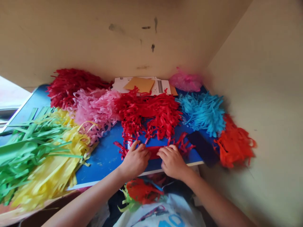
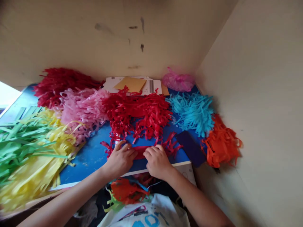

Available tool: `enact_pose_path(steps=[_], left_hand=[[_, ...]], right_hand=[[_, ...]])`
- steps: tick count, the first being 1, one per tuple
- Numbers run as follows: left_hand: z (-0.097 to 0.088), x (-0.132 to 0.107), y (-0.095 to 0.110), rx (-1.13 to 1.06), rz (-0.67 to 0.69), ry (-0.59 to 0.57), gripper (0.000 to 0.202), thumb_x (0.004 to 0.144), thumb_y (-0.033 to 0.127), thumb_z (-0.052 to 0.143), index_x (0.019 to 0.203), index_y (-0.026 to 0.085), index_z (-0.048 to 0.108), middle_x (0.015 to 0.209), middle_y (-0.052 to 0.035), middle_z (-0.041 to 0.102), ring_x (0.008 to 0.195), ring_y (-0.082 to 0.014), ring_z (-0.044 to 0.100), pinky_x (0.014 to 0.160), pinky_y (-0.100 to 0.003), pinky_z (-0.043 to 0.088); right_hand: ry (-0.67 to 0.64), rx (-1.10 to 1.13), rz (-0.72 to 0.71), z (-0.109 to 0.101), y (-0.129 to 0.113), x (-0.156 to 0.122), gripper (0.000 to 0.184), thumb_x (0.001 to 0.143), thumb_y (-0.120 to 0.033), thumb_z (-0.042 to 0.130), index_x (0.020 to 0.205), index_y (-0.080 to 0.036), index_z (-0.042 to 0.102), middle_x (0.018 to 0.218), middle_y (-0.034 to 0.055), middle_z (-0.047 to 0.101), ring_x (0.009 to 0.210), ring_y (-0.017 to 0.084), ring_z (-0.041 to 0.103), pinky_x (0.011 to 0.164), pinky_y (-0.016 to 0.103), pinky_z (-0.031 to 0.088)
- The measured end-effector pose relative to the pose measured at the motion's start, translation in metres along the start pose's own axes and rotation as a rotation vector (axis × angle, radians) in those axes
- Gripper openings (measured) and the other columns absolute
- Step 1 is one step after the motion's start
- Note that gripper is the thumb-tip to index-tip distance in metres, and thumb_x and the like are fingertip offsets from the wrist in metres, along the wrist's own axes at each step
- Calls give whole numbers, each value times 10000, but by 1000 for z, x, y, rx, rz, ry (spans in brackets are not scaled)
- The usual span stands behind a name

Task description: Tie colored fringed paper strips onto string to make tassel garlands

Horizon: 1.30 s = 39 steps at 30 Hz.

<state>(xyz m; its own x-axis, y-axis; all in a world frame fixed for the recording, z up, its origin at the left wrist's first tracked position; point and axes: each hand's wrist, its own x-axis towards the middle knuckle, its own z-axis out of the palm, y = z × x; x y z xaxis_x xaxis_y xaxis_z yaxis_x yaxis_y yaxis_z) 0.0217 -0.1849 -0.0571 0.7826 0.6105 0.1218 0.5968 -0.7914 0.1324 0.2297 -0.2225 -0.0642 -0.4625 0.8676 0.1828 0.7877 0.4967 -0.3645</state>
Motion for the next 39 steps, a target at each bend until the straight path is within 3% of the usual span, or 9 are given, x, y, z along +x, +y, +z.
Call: enact_pose_path(steps=[3,8,12,20,26,30,33,36,39], left_hand=[[-2,-4,5,0,-82,44,221,809,258,594,1007,215,682,942,-87,702,1009,-297,564,1113,-587,193],[3,-10,1,-14,-214,163,218,816,158,557,942,254,706,888,-35,727,1034,-284,597,1130,-614,119],[5,-11,-8,-121,-313,205,166,834,226,563,887,262,716,900,-25,727,1001,-259,608,1111,-577,175],[9,4,-14,-130,-391,156,313,922,348,525,681,232,688,708,-21,702,811,-227,599,910,-459,340],[14,11,-18,-49,-391,112,378,900,368,537,564,219,623,604,-33,654,740,-228,579,787,-411,350],[13,11,-14,50,-420,185,228,880,357,579,713,222,657,713,-38,682,802,-236,594,893,-448,352],[9,7,-9,119,-308,233,128,881,230,584,889,289,698,937,-33,719,993,-271,591,1030,-517,260],[5,6,-6,119,-184,207,231,876,170,555,974,320,700,974,-14,730,1032,-280,588,1071,-542,203],[5,8,-4,72,-159,232,197,869,236,553,994,271,702,960,-31,739,1020,-284,596,1081,-546,198]], right_hand=[[-43,52,10,-2,9,-3,355,730,-143,585,1083,-174,604,1074,92,670,993,246,558,921,418,287],[-49,86,-10,-5,26,0,287,726,-148,620,1010,-190,625,1010,47,674,944,209,566,897,381,285],[4,76,65,-1,34,6,92,843,-288,670,869,-200,670,886,23,677,856,177,578,833,349,278],[95,-49,271,10,29,20,278,874,-299,628,628,-170,609,702,16,619,727,153,541,734,320,251],[77,-54,313,12,26,26,287,860,-300,625,603,-179,581,697,15,609,722,158,538,722,321,255],[126,-143,381,3,18,26,153,839,-321,657,789,-178,637,782,47,653,793,212,559,785,365,279],[205,-187,234,-4,12,20,124,897,-296,607,954,-190,633,949,63,677,963,246,549,903,427,262],[114,-177,-27,-2,15,17,106,952,-227,539,924,-202,638,917,37,681,978,214,536,926,415,263],[58,-192,-63,5,23,20,184,968,-151,488,878,-192,643,872,35,680,919,191,533,884,390,284]])
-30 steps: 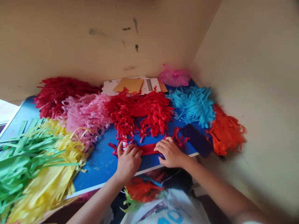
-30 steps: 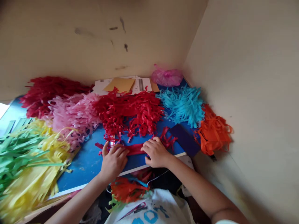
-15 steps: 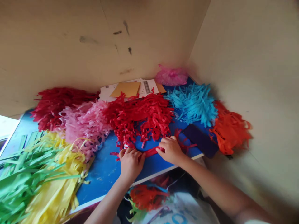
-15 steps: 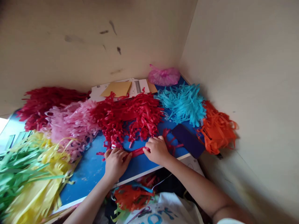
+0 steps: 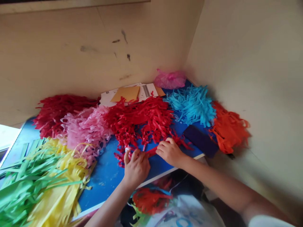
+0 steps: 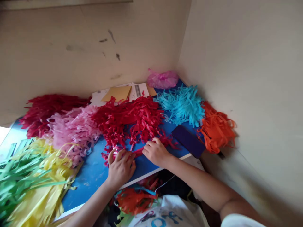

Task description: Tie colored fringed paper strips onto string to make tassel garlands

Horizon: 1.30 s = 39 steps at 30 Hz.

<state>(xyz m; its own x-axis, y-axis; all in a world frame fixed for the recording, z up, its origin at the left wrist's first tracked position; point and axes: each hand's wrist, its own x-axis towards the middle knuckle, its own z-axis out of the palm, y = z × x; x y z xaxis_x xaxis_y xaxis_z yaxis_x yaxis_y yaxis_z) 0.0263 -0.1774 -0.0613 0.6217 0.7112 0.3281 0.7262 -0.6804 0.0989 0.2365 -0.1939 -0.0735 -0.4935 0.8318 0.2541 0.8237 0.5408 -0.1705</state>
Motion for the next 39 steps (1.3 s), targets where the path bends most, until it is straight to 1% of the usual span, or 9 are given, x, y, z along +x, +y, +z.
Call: enact_pose_path(steps=[4,10,13,16,19,25,29,32,39], left_hand=[[4,3,-1,-36,-30,10,179,871,249,548,943,254,712,913,-27,749,1003,-279,606,1072,-542,213],[7,6,-8,-66,-13,-25,160,843,262,573,926,246,709,926,-32,749,1015,-283,596,1091,-547,205],[8,8,-8,-54,-27,-21,138,838,253,581,895,236,705,890,-34,741,992,-270,599,1091,-545,205],[11,9,-6,-22,-38,26,119,835,207,579,828,227,696,824,-24,729,952,-249,606,1084,-528,216],[13,4,-7,-6,-24,69,127,847,185,579,802,223,692,801,-12,726,950,-241,612,1087,-523,207],[6,-11,-18,-72,-26,71,139,877,198,589,886,253,716,848,-1,736,929,-230,624,1051,-504,254],[3,-13,-23,-191,-128,41,158,903,255,575,829,256,714,819,-6,714,891,-211,621,1023,-484,282],[4,-11,-25,-222,-172,16,180,910,295,566,800,249,701,808,-10,699,886,-215,610,996,-476,304],[10,-7,-23,-50,-268,-9,231,853,342,622,660,215,642,746,-39,652,853,-249,572,914,-467,364]], right_hand=[[-25,19,38,2,4,5,166,965,-206,514,854,-195,637,852,33,672,906,193,527,875,400,280],[-99,-92,-138,-5,10,15,210,971,-162,469,880,-176,657,848,52,666,900,202,510,887,406,280],[-115,-62,-109,-9,9,23,196,966,-232,498,866,-190,661,854,49,665,900,209,502,871,414,286],[-69,-57,-40,-9,-4,26,175,923,-333,574,959,-177,645,943,71,659,937,233,491,877,425,292],[-8,-93,-55,2,-13,18,131,951,-211,511,919,-167,630,885,57,651,891,211,497,871,400,292],[154,28,31,16,10,-4,159,964,-202,531,871,-200,660,893,15,696,900,180,528,870,381,256],[46,187,173,8,22,3,169,904,-314,643,778,-211,687,826,4,691,851,172,532,814,355,251],[-52,228,246,3,21,12,171,892,-299,633,757,-205,681,800,6,679,827,172,522,784,342,248],[-134,178,348,1,16,23,181,816,-295,679,679,-190,623,744,8,655,806,186,513,765,341,251]])
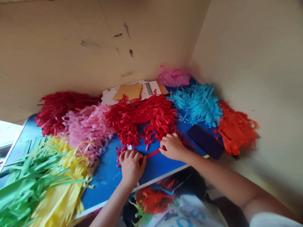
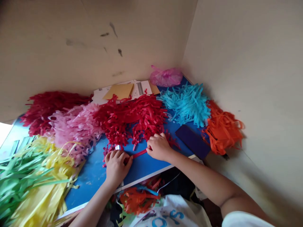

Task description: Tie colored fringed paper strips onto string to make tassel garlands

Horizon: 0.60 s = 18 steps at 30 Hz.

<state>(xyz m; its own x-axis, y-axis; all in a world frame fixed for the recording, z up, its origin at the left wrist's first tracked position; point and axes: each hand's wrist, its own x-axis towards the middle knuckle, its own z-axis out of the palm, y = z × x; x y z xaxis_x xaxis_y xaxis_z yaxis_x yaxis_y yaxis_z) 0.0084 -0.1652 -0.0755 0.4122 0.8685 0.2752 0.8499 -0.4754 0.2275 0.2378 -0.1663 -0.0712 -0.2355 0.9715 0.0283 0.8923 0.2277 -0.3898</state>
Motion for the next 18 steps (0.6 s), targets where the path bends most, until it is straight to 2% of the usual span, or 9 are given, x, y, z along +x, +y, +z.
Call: enact_pose_path(steps=[3,6,8,10,13,18], left_hand=[[-1,-2,3,50,89,62,100,854,252,626,779,245,692,814,-32,689,898,-250,588,978,-498,323],[-2,-4,3,39,263,63,236,867,148,601,963,336,707,916,8,729,985,-249,591,1051,-530,234],[-3,-3,2,22,303,41,256,870,142,600,992,341,705,921,18,742,990,-246,595,1066,-528,212],[-4,-1,2,-3,308,36,218,877,158,593,965,316,712,911,15,749,982,-239,602,1071,-520,211],[-6,4,4,-31,309,32,161,875,187,589,891,281,719,882,12,752,969,-231,614,1067,-516,222],[-9,8,4,-47,306,21,150,880,224,587,872,285,724,860,16,748,962,-220,622,1080,-525,216]], right_hand=[[98,-107,-26,-3,-5,-5,147,846,-314,667,771,-191,641,818,32,670,854,204,513,808,374,259],[213,-196,-261,-2,-11,-12,121,942,-232,553,881,-211,655,932,37,681,966,204,496,890,409,241],[199,-224,-443,3,-12,-12,201,974,-181,485,866,-209,652,876,24,675,950,188,490,899,398,248],[167,-268,-548,8,-11,-9,232,979,-160,454,850,-188,645,821,30,656,907,189,487,871,385,271],[144,-323,-580,10,-7,0,233,967,-135,448,836,-157,640,829,51,646,867,199,486,832,383,289],[81,-352,-627,-1,-9,11,241,948,-139,472,792,-148,656,786,61,644,799,202,502,818,403,298]])
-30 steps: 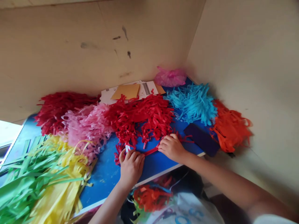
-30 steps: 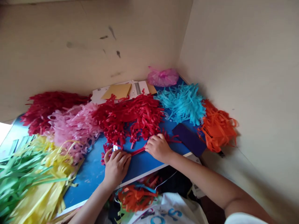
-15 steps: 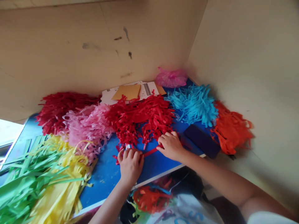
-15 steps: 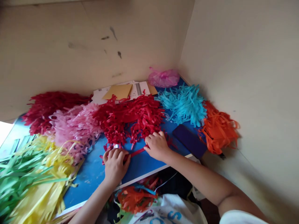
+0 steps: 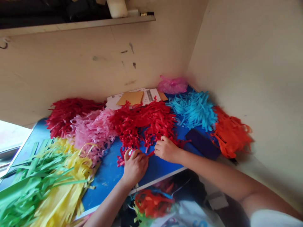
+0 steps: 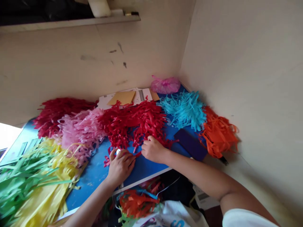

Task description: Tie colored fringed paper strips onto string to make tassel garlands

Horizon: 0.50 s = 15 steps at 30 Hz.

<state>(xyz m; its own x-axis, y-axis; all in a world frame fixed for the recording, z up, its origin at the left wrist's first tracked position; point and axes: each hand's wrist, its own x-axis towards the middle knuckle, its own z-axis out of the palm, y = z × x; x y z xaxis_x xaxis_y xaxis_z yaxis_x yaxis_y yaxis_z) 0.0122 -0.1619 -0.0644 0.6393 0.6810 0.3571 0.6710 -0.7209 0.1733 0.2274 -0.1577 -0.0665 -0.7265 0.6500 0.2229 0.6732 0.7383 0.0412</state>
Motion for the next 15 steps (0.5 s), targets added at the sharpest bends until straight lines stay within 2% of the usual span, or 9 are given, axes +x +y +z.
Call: enact_pose_path(steps=[3,5,11,15], left_hand=[[-2,2,-1,20,5,-14,142,876,240,596,862,283,730,858,4,746,963,-223,620,1085,-528,223],[-2,3,-1,29,-1,-13,128,874,252,603,859,268,730,857,-9,745,958,-224,620,1082,-530,232],[2,4,1,10,-25,16,141,881,231,587,844,256,721,844,-9,741,913,-219,623,1036,-522,273],[5,2,3,39,-23,53,132,874,210,594,823,246,710,837,-4,732,902,-212,620,1042,-506,267]], right_hand=[[-43,-50,-115,-4,-1,7,232,906,-100,485,779,-118,678,768,92,649,783,216,515,841,425,299],[-69,-37,-121,-4,1,11,228,901,-104,482,810,-104,691,793,108,659,797,221,524,838,418,303],[-161,159,168,-4,6,12,159,873,-231,576,780,-156,680,808,66,666,826,204,528,783,375,288],[-38,80,163,-6,-10,8,152,940,-238,530,913,-162,658,911,71,654,901,217,502,825,384,276]])
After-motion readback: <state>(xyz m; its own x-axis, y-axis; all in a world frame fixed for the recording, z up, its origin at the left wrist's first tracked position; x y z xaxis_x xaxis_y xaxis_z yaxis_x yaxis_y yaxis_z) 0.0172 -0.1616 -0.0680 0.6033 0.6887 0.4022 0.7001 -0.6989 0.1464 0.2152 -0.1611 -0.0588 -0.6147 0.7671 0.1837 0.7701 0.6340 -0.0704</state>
